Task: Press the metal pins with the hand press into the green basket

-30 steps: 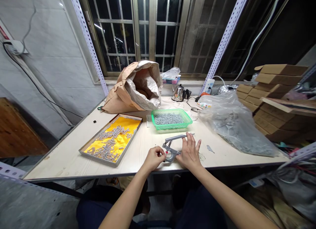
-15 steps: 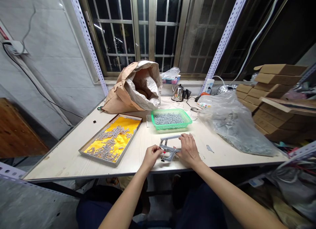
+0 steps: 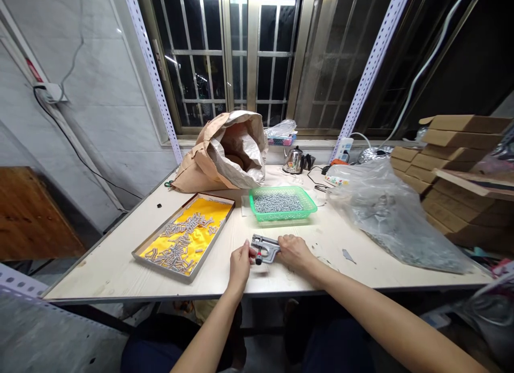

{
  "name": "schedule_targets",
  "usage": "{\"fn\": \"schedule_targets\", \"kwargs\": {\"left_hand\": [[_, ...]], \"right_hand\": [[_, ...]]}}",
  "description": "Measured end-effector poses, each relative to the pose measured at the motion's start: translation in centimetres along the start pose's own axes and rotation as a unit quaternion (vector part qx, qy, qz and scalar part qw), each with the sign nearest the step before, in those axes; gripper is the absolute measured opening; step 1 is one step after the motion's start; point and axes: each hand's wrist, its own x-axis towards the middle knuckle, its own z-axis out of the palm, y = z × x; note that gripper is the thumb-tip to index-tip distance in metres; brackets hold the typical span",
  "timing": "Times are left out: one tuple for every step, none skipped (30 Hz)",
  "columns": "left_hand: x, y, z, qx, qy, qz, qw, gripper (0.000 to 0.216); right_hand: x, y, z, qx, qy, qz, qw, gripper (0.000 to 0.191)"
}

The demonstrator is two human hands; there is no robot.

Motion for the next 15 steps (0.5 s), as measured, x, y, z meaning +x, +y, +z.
{"fn": "schedule_targets", "kwargs": {"left_hand": [[0.1,-0.1,0.0,0.002,-0.007,-0.005,1.000,0.050],[0.1,-0.1,0.0,0.007,-0.015,-0.010,1.000,0.048],[0.2,-0.1,-0.1,0.013,-0.022,-0.013,1.000,0.044],[0.2,0.1,0.0,0.022,-0.028,-0.017,0.999,0.040],[0.3,0.2,0.0,0.031,-0.036,-0.021,0.999,0.035],[0.3,0.5,0.1,0.039,-0.045,-0.026,0.998,0.031],[0.2,0.7,0.1,0.047,-0.056,-0.031,0.997,0.027],[0.2,1.0,0.2,0.054,-0.070,-0.035,0.995,0.024],[0.1,1.2,0.3,0.062,-0.084,-0.038,0.994,0.023],[0.0,1.3,0.4,0.071,-0.099,-0.040,0.992,0.022],[-0.1,1.4,0.5,0.081,-0.111,-0.041,0.990,0.022],[-0.1,1.5,0.5,0.091,-0.119,-0.044,0.988,0.022],[0.0,1.5,0.6,0.097,-0.126,-0.050,0.986,0.022],[0.2,1.5,0.7,0.100,-0.127,-0.055,0.985,0.022],[0.5,1.7,0.8,0.102,-0.120,-0.057,0.986,0.022]], "right_hand": [[0.1,-0.1,-0.3,0.001,0.013,0.002,1.000,0.021],[0.2,-0.1,-0.5,0.002,0.026,0.007,1.000,0.024],[0.2,-0.1,-0.8,0.002,0.038,0.014,0.999,0.026],[0.2,-0.1,-1.0,0.003,0.050,0.024,0.998,0.027],[0.1,-0.1,-1.1,0.004,0.066,0.034,0.997,0.027],[-0.1,0.0,-1.2,0.008,0.087,0.042,0.995,0.026],[-0.3,0.0,-1.2,0.014,0.114,0.047,0.992,0.025],[-0.6,0.0,-1.2,0.021,0.144,0.049,0.988,0.026],[-0.8,0.0,-1.2,0.028,0.171,0.048,0.984,0.029],[-1.1,0.0,-1.1,0.035,0.192,0.047,0.980,0.032],[-1.5,0.1,-0.9,0.040,0.202,0.047,0.978,0.037],[-1.8,0.1,-0.7,0.044,0.203,0.054,0.977,0.041],[-2.2,0.2,-0.5,0.048,0.199,0.067,0.976,0.044],[-2.6,0.3,-0.1,0.052,0.192,0.087,0.976,0.046],[-3.0,0.4,0.3,0.056,0.184,0.108,0.975,0.047]]}}
